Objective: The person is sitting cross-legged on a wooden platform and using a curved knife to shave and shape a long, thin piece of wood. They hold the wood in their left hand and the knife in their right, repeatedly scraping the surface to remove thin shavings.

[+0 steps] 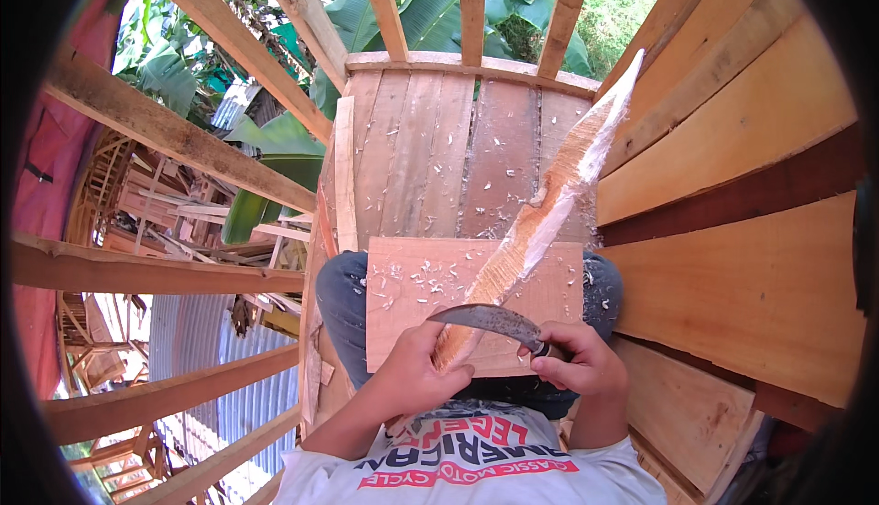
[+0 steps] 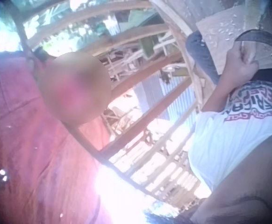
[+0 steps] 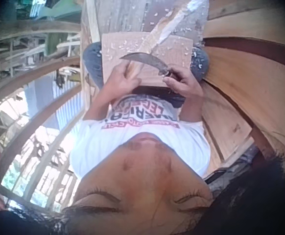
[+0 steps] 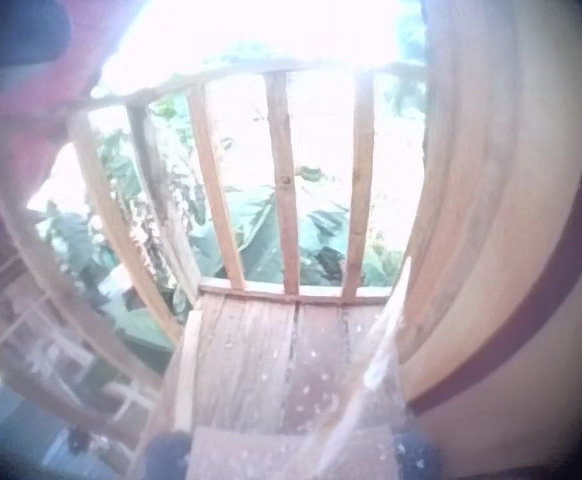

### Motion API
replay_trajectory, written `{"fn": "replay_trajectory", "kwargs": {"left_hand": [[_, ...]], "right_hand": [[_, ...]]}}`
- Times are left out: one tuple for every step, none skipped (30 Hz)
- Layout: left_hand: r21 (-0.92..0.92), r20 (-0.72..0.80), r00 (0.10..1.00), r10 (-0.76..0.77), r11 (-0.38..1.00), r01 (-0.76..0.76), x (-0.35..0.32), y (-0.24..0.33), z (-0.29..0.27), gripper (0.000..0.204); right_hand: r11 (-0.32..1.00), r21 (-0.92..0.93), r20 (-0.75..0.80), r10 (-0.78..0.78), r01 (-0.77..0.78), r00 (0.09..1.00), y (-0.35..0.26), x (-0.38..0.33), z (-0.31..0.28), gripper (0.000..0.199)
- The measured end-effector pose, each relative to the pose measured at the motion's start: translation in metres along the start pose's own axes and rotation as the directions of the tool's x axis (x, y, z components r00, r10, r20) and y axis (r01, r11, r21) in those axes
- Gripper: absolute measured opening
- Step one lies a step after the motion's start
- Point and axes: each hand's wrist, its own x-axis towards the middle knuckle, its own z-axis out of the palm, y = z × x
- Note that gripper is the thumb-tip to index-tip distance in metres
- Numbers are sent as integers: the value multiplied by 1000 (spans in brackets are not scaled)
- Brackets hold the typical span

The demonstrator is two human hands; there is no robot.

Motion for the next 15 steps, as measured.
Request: {"fn": "replay_trajectory", "kwargs": {"left_hand": [[17,26,997,-71,997,71,-1,0,-3,43],[37,50,988,-143,989,141,-3,3,-8,42],[49,73,973,-218,976,214,-4,6,-9,41],[39,72,976,-208,978,205,-5,5,-9,41],[29,71,978,-198,980,196,-6,2,-7,41],[19,69,980,-188,982,187,-6,-1,-6,41],[15,44,990,-134,991,133,-5,-4,-5,40],[13,19,997,-79,997,79,-4,-7,-2,40],[12,-6,1000,-24,1000,24,-4,-8,-1,40],[5,12,998,-65,998,65,-4,-7,-1,41],[-1,31,994,-106,994,106,-4,-5,-2,41],[-6,50,988,-146,989,146,-4,-2,-3,42],[1,57,982,-180,984,180,-4,0,-4,46],[9,63,975,-213,977,213,-3,3,-3,51],[17,69,967,-247,969,246,-2,6,-4,56]], "right_hand": [[990,116,-210,-57,83,976,-2,2,0,15],[960,209,-416,-85,186,905,-5,4,-1,17],[916,273,-603,-75,294,794,-5,4,-1,18],[922,302,-511,-57,241,858,-5,2,-15,25],[949,290,-364,-11,125,931,-1,-2,-17,25],[966,257,-210,46,10,977,1,-5,-16,25],[973,207,-57,112,-98,992,-1,-5,-12,25],[984,147,-23,103,-99,994,2,-3,-4,25],[973,220,-76,93,-74,993,7,-1,0,27],[956,289,-126,87,-47,988,12,2,2,29],[935,355,-177,85,-17,981,17,3,3,31],[951,308,-236,72,4,969,22,2,-1,35],[947,319,-256,52,33,965,24,2,-1,36],[942,330,-276,33,62,960,25,3,0,37],[936,341,-297,15,91,955,26,3,1,38]]}}
